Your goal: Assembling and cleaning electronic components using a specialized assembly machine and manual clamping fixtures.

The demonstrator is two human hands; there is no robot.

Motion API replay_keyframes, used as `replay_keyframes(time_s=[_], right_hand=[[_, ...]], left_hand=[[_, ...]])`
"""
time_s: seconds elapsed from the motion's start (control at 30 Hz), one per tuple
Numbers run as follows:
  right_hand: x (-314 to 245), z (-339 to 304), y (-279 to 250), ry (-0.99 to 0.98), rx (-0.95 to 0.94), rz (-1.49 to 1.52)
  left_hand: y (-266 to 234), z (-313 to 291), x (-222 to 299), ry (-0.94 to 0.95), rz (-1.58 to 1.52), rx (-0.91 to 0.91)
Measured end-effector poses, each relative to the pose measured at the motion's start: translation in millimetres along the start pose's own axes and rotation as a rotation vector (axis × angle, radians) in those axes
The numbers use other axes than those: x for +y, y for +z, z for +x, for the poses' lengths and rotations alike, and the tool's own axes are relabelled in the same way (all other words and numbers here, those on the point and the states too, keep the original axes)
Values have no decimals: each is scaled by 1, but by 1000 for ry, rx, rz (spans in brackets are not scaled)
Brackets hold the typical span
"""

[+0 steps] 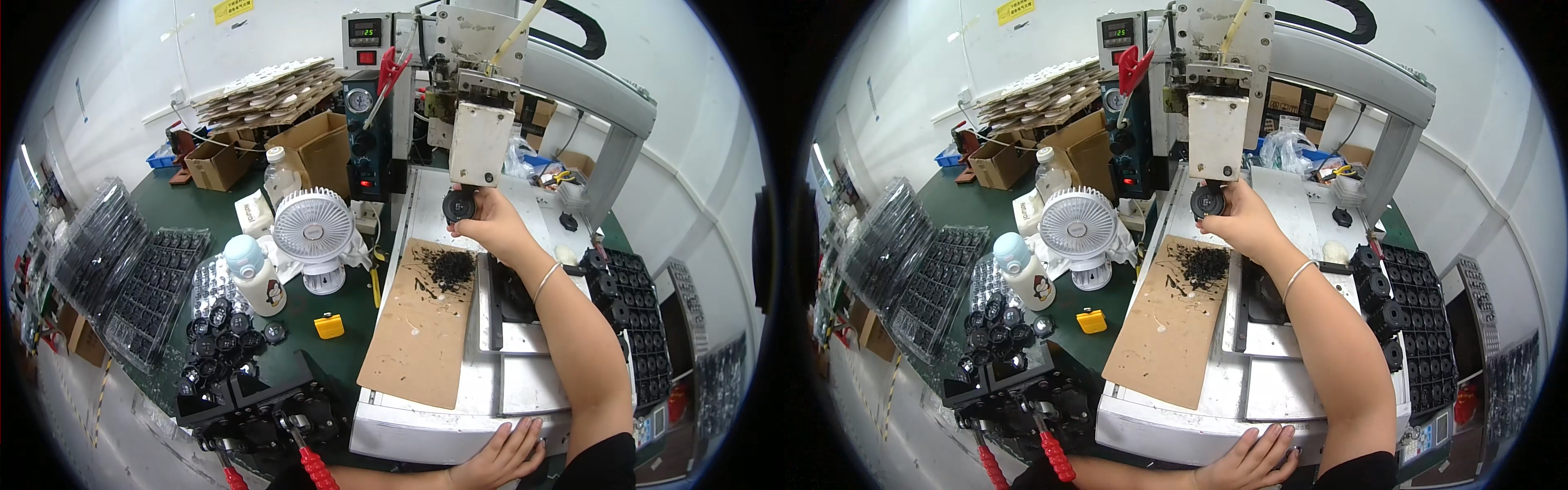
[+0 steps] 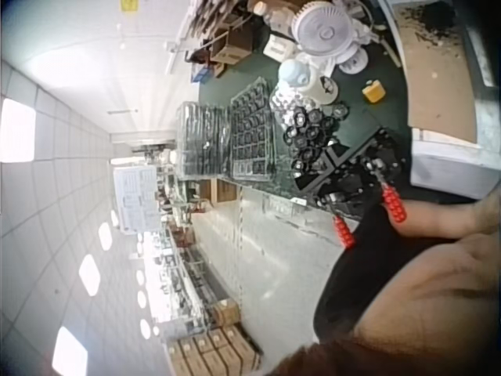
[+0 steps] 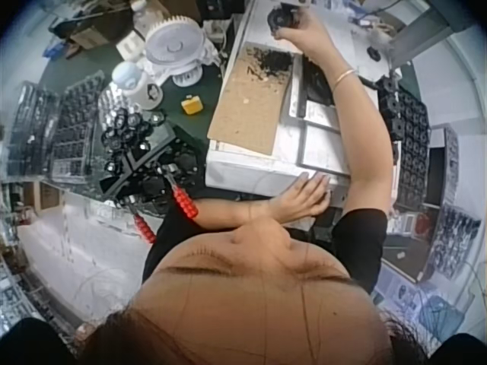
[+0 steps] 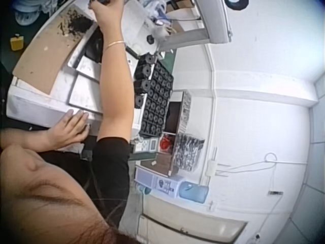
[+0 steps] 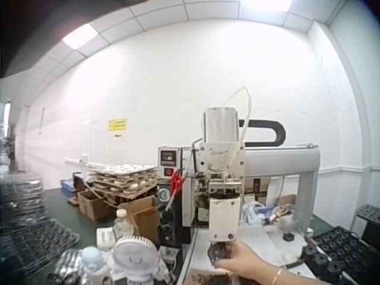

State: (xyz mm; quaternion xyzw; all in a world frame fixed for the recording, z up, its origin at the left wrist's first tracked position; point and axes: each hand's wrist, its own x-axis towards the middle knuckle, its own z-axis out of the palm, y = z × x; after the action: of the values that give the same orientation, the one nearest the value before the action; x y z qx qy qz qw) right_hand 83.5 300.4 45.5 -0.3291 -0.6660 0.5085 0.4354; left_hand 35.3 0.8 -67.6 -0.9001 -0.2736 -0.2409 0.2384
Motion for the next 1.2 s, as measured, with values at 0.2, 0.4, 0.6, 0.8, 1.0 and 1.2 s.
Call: replay_keyframes(time_s=[0.2,0.4,0.6,0.8,1.0,1.2], right_hand=[[-3,0,2,-7,-14,-13],[-2,2,3,-21,-2,-35],[-1,3,2,-32,1,-27],[0,6,-1,-25,19,-26],[-2,5,2,-21,50,24],[-6,3,1,-36,67,44]], left_hand=[[-1,0,0,2,-1,-11],[1,-1,1,2,16,4],[1,-1,1,-1,7,-5],[0,-1,1,-11,-16,3],[-1,-1,0,-15,-10,0],[0,-1,1,-18,-22,9]])
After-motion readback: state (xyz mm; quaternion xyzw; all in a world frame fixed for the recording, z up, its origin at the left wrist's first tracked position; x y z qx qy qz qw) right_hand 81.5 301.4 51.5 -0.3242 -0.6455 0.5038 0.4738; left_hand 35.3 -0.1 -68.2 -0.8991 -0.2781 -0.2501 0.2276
